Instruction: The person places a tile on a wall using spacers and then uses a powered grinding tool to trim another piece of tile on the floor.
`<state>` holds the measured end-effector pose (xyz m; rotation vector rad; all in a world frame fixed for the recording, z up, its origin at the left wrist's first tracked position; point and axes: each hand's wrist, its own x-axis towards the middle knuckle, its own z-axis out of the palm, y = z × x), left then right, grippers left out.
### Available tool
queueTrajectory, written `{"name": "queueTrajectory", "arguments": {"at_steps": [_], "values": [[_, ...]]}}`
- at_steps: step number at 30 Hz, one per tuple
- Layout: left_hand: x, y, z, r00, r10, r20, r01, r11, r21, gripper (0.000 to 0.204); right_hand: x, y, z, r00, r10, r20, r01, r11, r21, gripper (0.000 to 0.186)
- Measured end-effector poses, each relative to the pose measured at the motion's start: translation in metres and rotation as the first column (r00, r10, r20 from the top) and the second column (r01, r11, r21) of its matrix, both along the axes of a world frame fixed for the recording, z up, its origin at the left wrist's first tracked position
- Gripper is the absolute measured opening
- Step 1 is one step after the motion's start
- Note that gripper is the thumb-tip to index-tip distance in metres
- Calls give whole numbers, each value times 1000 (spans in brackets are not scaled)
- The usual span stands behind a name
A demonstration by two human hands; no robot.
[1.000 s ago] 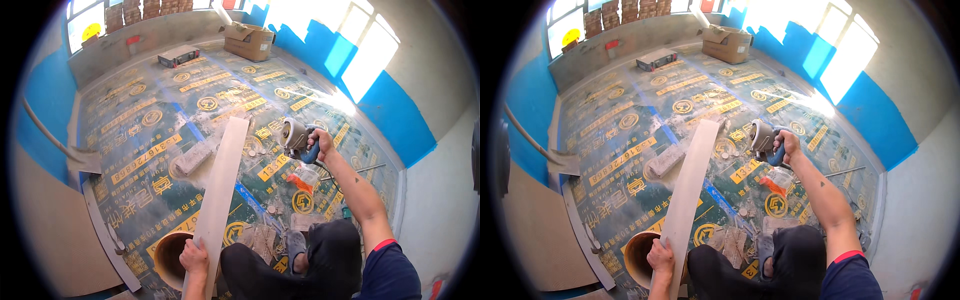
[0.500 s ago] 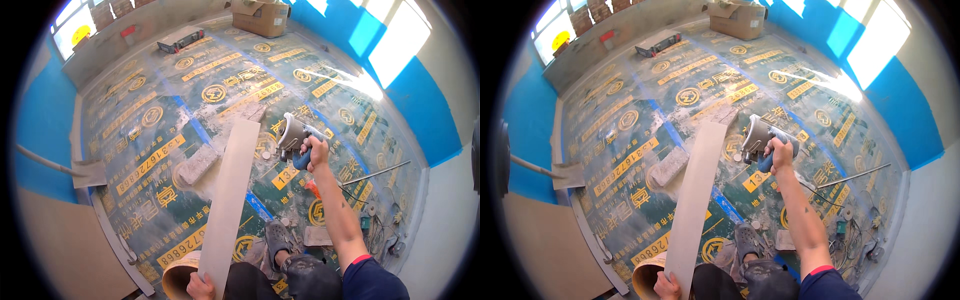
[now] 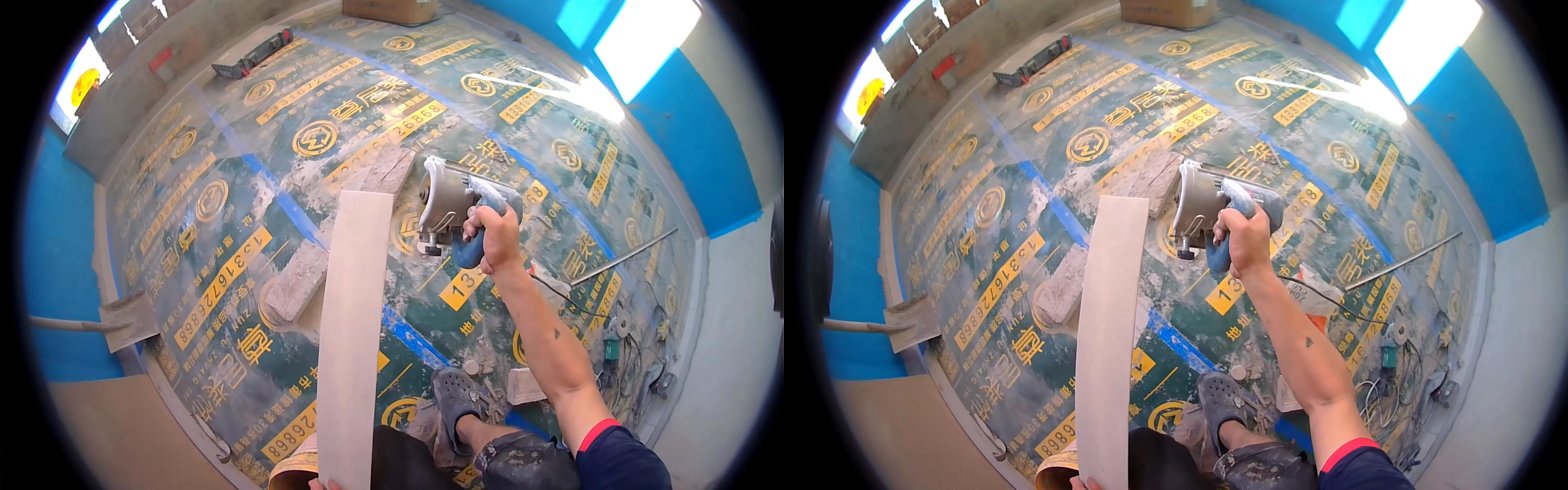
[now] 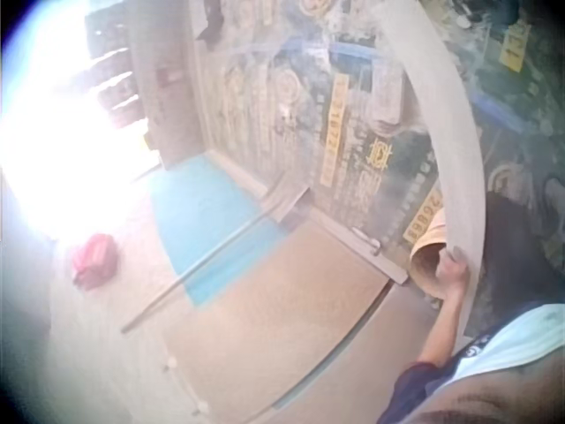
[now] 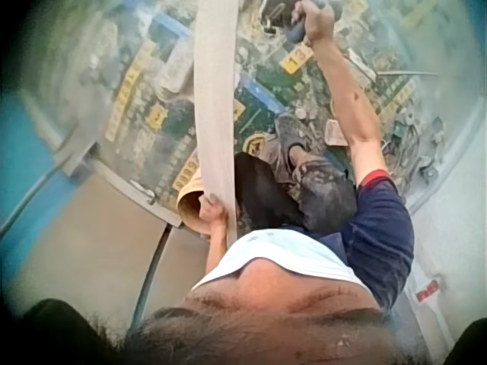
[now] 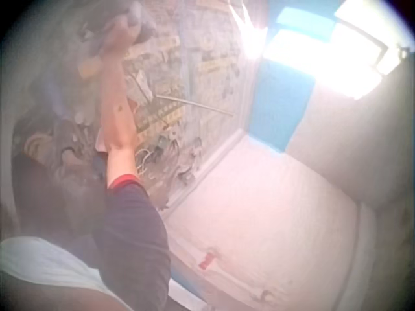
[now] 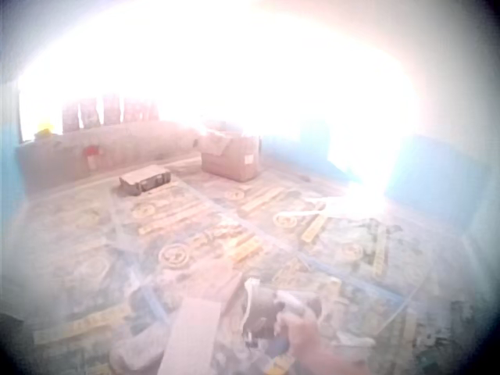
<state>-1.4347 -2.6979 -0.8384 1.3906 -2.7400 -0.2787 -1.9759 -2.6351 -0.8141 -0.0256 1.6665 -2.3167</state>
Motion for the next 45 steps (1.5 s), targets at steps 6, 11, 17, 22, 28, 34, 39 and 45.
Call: {"name": "queueTrajectory", "arguments": {"at_steps": [6,11,17,22,28,34,39,45], "values": [[-5,-1,-13,1000,-1,7,0,993,119,34,-12,4,3,998,-54,-19,54,998,20,5],[-1,-3,-16,992,-121,-27,121,992,21,41,-13,-7,2,999,-26,-25,26,1000,-11,8],[0,-4,-13,992,-122,-6,122,988,94,47,-8,-15,5,996,-29,-83,30,1000,1,7],[6,-5,-21,987,-159,4,158,985,65,50,-9,-19,6,998,-28,-61,30,999,31,9],[9,-6,-23,987,-162,-8,162,982,92,51,-6,-23,8,997,-32,-74,33,999,10,8],[10,-7,-24,978,-209,-13,210,977,38,52,0,-28,12,996,-48,-77,48,999,-5,7],[12,-8,-30,977,-211,-41,213,976,52,52,1,-29,13,993,-66,-98,69,997,24,10],[13,-8,-28,973,-223,-60,225,974,27,51,0,-28,12,994,-32,-104,37,998,46,19]]}}
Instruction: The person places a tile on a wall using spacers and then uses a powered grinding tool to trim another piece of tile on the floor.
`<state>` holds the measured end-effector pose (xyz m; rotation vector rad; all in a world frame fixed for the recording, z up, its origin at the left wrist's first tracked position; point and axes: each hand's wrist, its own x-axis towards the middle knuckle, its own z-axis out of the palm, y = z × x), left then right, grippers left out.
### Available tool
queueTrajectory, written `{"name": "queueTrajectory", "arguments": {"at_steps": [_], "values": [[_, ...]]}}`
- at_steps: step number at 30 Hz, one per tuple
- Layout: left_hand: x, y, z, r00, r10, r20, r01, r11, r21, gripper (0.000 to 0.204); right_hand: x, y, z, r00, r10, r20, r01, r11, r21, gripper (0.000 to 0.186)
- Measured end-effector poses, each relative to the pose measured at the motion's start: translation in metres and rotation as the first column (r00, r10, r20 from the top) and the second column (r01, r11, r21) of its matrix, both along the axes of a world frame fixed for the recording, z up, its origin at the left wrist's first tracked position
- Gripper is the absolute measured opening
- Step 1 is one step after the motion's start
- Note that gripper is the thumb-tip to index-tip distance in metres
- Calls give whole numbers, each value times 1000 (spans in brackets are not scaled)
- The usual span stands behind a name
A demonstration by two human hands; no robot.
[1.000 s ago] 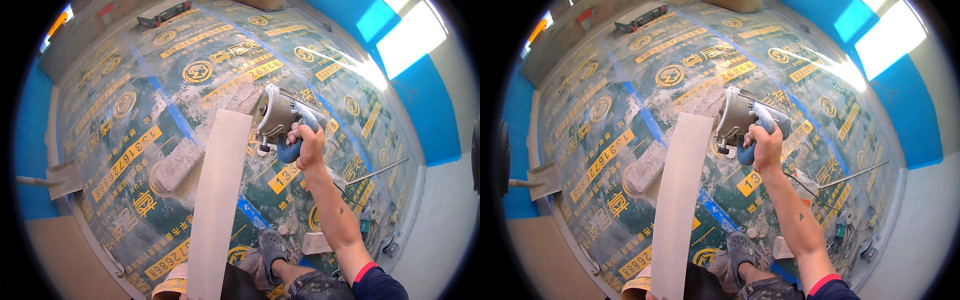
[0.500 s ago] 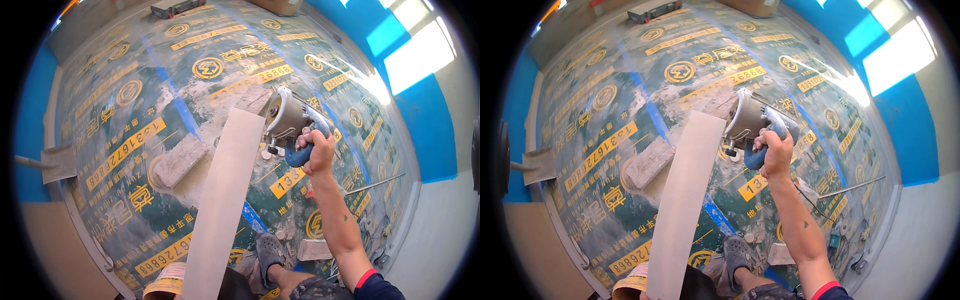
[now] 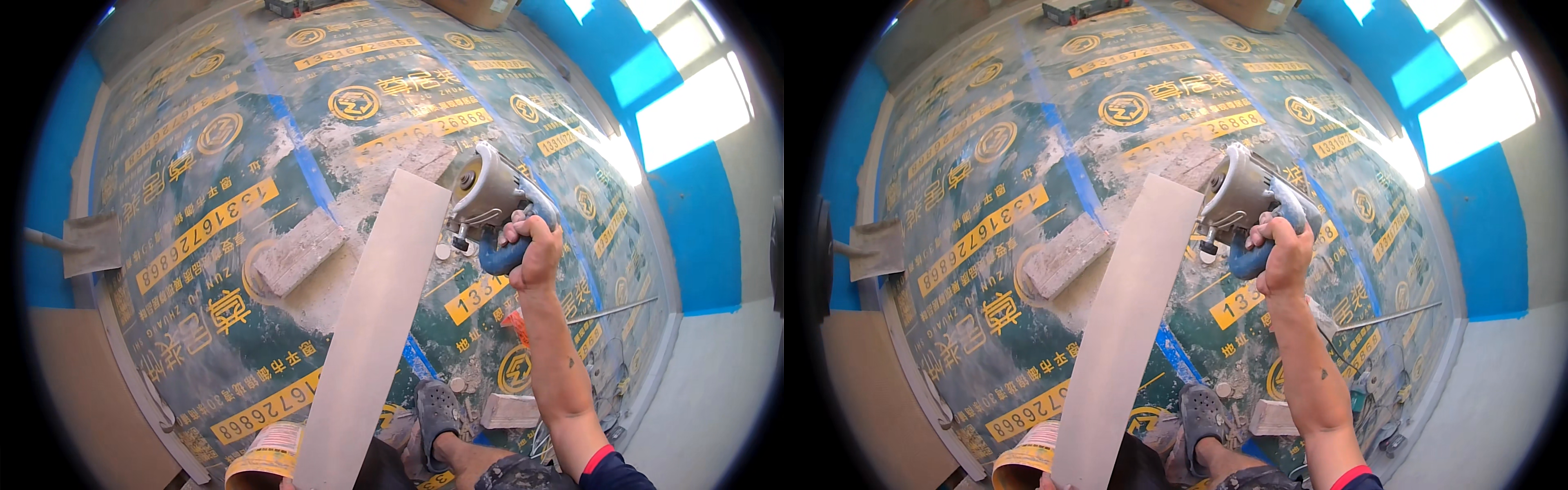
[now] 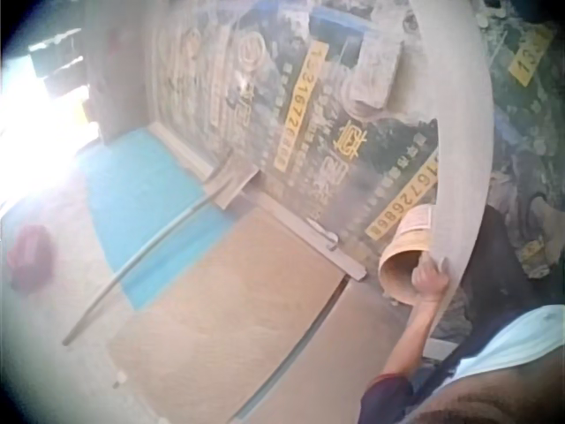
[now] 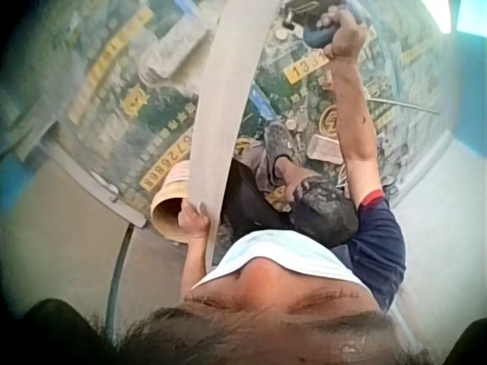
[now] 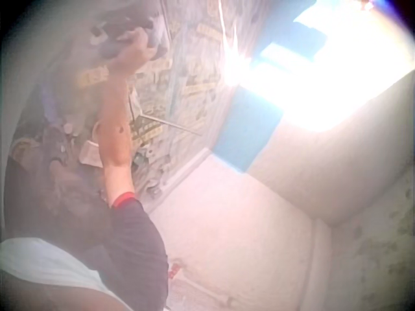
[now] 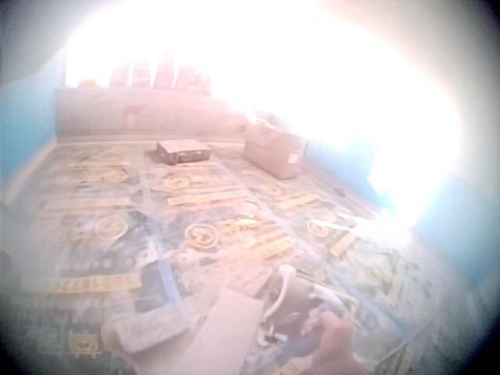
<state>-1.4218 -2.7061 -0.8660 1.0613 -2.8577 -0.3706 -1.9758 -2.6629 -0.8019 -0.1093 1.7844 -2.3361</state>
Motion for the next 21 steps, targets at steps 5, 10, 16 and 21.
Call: {"name": "queueTrajectory", "arguments": {"at_steps": [5,10,16,21], "values": [[0,-1,-2,1000,5,12,-6,1000,16,50,1,-3,1,1000,-13,0,13,1000,-4,19],[-1,-1,2,999,31,28,-32,998,51,51,0,-2,1,1000,-16,3,16,1000,0,16],[-7,-4,10,996,29,79,-37,994,107,52,-1,-2,-1,1000,-1,-1,1,1000,0,13],[-3,-3,6,998,38,57,-44,993,110,52,1,-4,1,1000,-1,2,1,1000,10,12]]}}
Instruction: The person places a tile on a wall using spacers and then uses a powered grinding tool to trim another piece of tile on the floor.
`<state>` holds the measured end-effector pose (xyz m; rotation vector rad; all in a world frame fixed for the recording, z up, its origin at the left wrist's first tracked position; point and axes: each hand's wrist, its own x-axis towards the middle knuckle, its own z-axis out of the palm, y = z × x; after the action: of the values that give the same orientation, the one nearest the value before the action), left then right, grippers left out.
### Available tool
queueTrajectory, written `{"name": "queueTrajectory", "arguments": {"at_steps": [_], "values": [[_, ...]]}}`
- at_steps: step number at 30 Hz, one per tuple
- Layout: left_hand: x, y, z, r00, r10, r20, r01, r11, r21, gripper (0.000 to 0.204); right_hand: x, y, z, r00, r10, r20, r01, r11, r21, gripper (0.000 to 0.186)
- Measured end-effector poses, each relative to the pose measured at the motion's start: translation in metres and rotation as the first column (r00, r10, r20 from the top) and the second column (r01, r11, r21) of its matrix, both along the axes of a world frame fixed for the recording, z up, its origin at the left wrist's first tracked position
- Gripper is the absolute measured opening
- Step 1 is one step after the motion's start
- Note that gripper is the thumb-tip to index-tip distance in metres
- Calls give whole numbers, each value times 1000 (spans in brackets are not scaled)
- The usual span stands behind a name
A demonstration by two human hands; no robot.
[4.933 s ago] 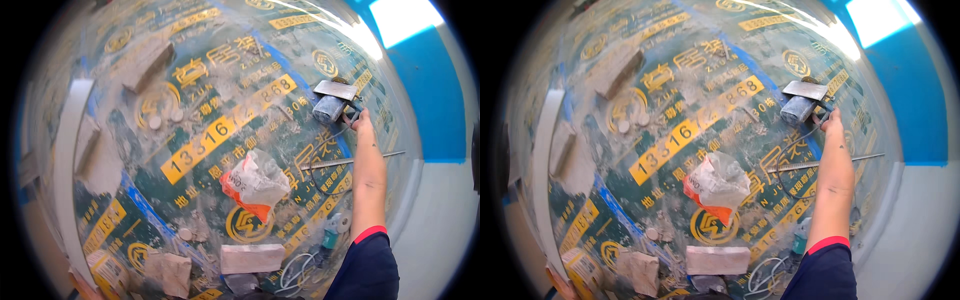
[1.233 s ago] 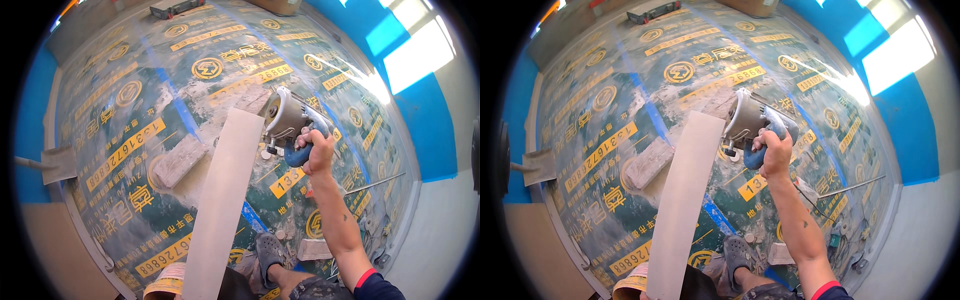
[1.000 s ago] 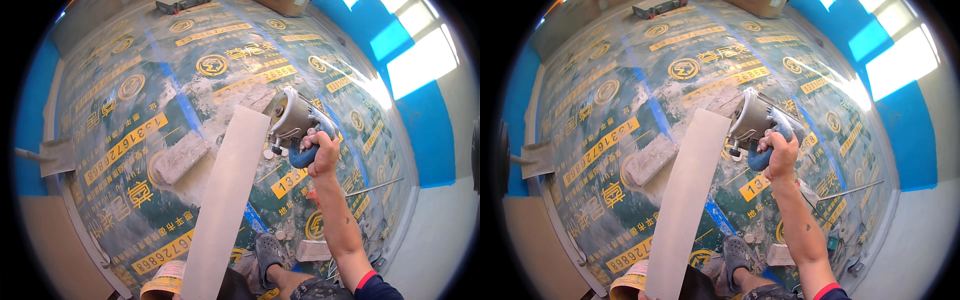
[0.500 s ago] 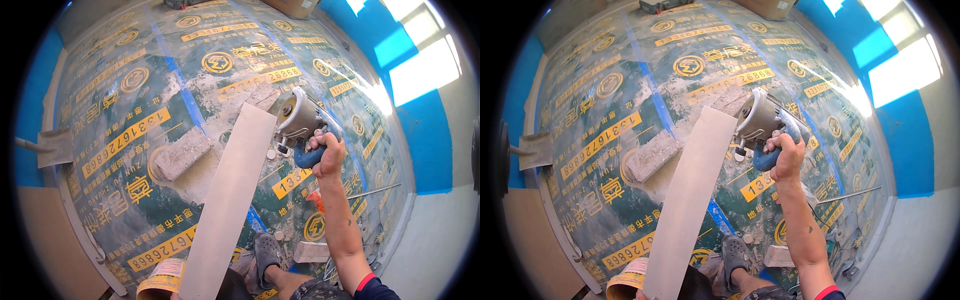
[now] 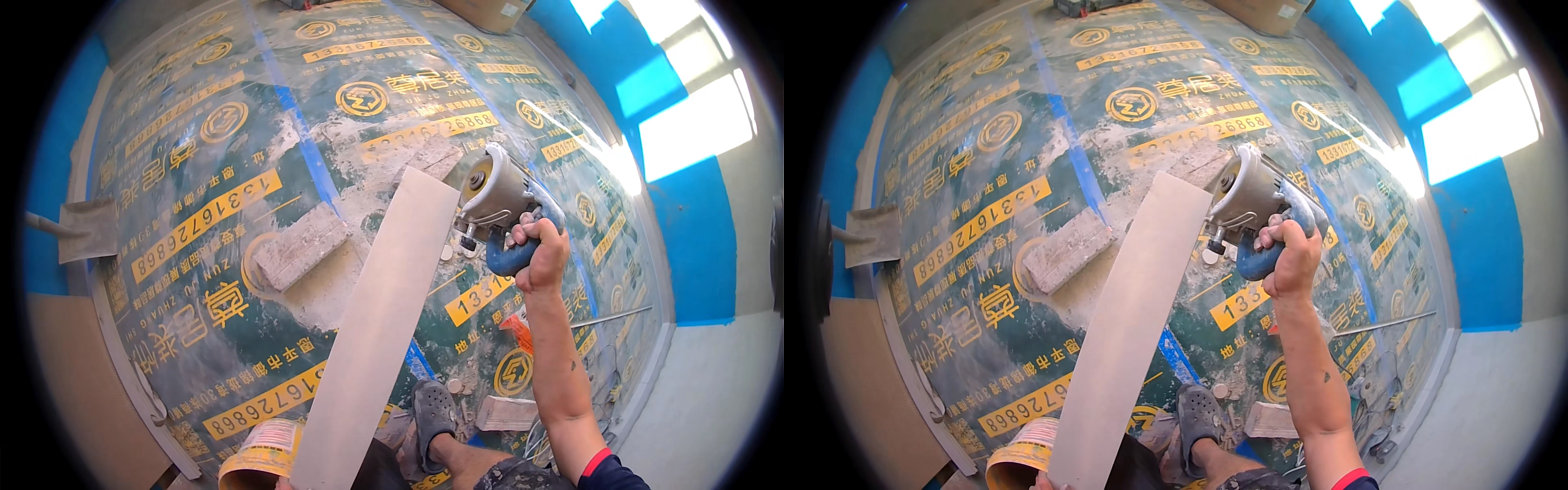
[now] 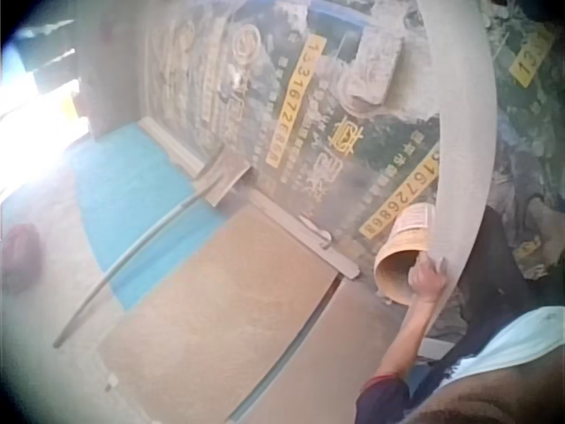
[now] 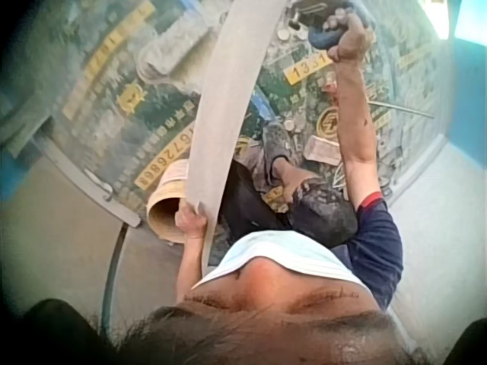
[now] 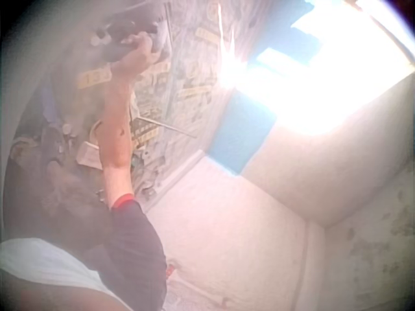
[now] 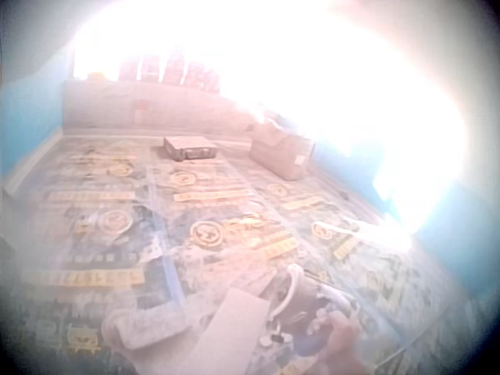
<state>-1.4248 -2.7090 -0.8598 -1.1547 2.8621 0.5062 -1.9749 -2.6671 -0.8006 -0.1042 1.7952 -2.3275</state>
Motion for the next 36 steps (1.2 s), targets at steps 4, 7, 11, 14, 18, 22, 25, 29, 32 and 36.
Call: {"name": "queueTrajectory", "arguments": {"at_steps": [4,7,11,14,18,22,25,29,32,36], "values": [[-3,-1,2,1000,2,-23,-2,1000,-15,51,-1,1,-2,999,-27,29,28,999,-44,17],[-4,-1,3,1000,19,-9,-19,1000,6,51,0,0,-1,999,-29,25,30,999,-36,19],[0,0,-1,1000,9,-13,-9,1000,-28,52,0,0,-2,1000,-16,17,17,999,-41,21],[0,0,-1,1000,3,-15,-3,999,-34,52,3,-2,0,1000,-21,2,21,1000,10,13],[2,-1,0,1000,0,4,0,1000,1,52,4,-4,1,1000,-25,-3,25,1000,13,13],[5,-1,-5,998,-19,-67,17,1000,-22,52,5,-4,2,1000,-17,-2,17,1000,4,13],[4,-1,-4,999,-24,-32,23,999,-23,50,5,-4,2,1000,-12,-1,12,1000,6,13],[5,0,-3,1000,-10,-3,10,1000,-11,49,4,-4,2,1000,3,3,-3,1000,10,12],[9,1,-7,1000,-13,2,13,1000,-20,49,-1,-1,-2,1000,10,20,-9,999,-48,22],[3,-1,-6,997,-24,-76,17,996,-87,51,-1,-2,-2,1000,12,24,-10,999,-52,20]]}}
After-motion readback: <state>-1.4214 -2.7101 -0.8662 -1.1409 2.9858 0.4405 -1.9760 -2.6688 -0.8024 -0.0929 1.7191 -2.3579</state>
